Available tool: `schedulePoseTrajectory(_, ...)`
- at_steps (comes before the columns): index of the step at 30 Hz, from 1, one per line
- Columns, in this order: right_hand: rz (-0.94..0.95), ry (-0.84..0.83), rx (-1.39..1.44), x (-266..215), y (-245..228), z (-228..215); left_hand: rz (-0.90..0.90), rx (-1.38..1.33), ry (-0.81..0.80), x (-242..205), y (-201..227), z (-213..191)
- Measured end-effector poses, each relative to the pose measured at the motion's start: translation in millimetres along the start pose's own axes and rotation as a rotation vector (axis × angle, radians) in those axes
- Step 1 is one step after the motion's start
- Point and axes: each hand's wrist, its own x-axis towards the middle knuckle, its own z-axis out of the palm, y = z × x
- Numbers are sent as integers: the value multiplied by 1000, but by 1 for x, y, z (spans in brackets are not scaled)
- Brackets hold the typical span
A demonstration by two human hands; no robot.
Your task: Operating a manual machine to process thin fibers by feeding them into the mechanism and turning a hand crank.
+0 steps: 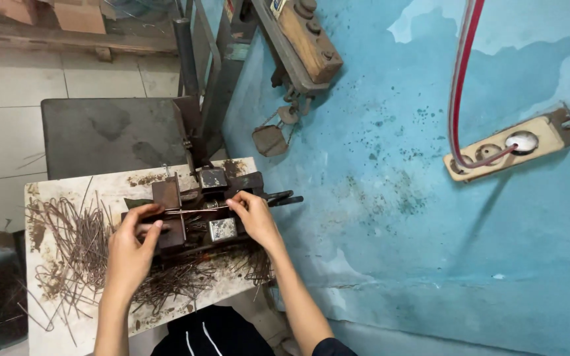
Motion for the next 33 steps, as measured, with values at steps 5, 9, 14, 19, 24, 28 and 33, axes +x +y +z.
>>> schedulePoseTrajectory(5,-38,-11,-24,11,5,0,152,78,126,2,-29,5)
schedulePoseTrajectory(9,-78,-21,-109,20,3,8,386,382,340,14,-68,23)
schedulePoseTrajectory(14,-174,-39,-283,24,-6,26,622,662,417,9,-69,41)
schedulePoseTrajectory(19,-276,-55,-329,25,-4,29,721,777,342,16,-71,53)
schedulePoseTrajectory(24,-222,-120,-396,13,-17,29,665,685,356,28,-81,73)
schedulePoseTrajectory(28,-313,-13,-446,7,-7,46,649,747,377,29,-84,79)
schedulePoseTrajectory(33,-536,277,-632,-12,-13,57,666,815,365,27,-78,75)
